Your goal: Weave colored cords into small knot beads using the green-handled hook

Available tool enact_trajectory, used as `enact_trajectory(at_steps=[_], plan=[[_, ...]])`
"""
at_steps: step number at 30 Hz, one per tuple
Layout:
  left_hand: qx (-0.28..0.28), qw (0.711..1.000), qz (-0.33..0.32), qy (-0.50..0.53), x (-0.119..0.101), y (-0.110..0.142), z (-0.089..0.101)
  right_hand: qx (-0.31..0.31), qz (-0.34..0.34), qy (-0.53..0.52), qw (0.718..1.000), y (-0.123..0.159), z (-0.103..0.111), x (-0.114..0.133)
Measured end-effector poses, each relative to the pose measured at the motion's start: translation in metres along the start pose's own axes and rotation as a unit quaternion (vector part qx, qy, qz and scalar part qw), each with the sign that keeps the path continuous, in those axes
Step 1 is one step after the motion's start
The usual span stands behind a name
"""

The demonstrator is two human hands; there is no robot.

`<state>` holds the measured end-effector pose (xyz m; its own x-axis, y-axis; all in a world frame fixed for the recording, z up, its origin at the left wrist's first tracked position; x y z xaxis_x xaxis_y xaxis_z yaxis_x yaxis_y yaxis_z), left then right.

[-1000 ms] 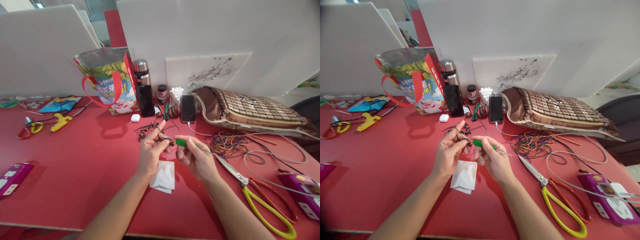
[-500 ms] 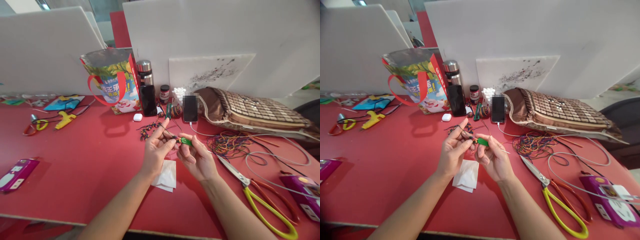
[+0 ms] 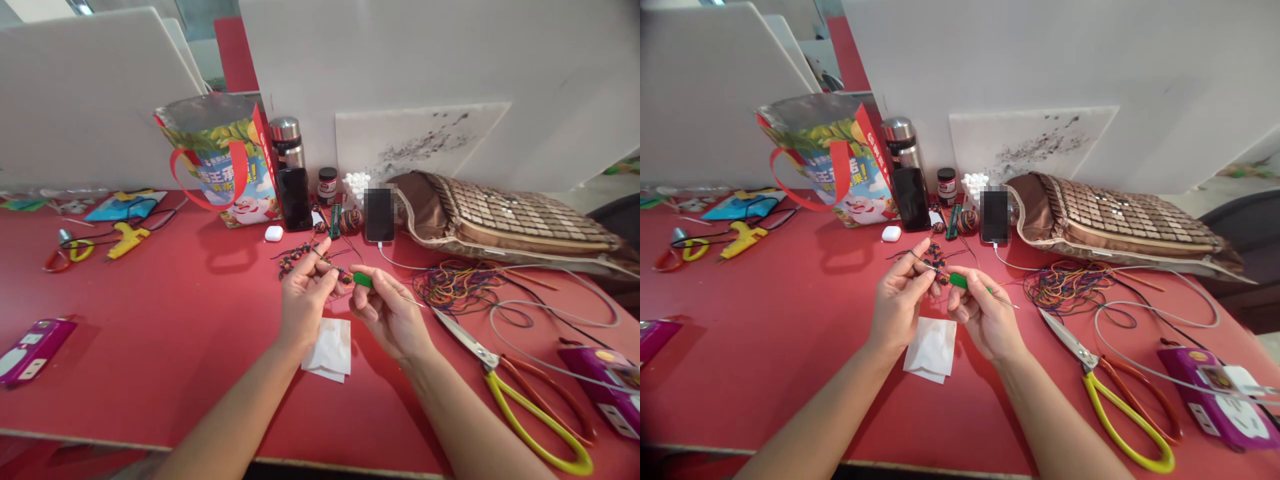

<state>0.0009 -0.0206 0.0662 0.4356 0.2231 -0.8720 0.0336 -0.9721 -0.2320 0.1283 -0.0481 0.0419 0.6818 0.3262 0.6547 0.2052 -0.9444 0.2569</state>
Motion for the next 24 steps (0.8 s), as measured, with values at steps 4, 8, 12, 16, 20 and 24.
enact_trajectory(at_steps=[4, 8, 12, 16, 20, 24], plan=[[-0.02, 0.999, 0.042, 0.014, 0.003, 0.0, 0.001, -0.008, 0.007, 0.022, 1.0, 0.004, -0.002, 0.002], [-0.01, 0.991, 0.112, 0.075, 0.01, 0.001, -0.001, -0.002, 0.012, 0.031, 0.999, 0.005, 0.001, 0.0], [0.014, 0.986, 0.126, 0.104, 0.012, 0.002, -0.003, 0.008, 0.012, 0.012, 1.0, 0.002, 0.003, -0.003], [0.013, 0.996, 0.065, 0.065, 0.005, 0.003, -0.004, 0.004, 0.006, -0.017, 1.0, -0.002, 0.003, -0.004], [0.021, 0.998, 0.037, 0.037, 0.001, 0.004, -0.008, -0.002, 0.002, -0.028, 1.0, -0.002, 0.002, -0.002], [0.021, 0.999, 0.037, 0.013, 0.0, 0.004, -0.007, -0.007, -0.01, -0.042, 0.999, -0.002, 0.002, -0.004]])
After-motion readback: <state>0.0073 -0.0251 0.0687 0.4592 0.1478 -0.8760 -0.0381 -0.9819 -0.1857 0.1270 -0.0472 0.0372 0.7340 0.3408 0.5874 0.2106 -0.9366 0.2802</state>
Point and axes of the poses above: each hand's wrist, its own y-axis away from the middle knuckle, its own z-axis out of the back of the hand, x = y × z, the point moved 6 cm from there along -y, towards the middle knuckle, and after that the axes turned 15 degrees about -z, right-handed, at the moved point
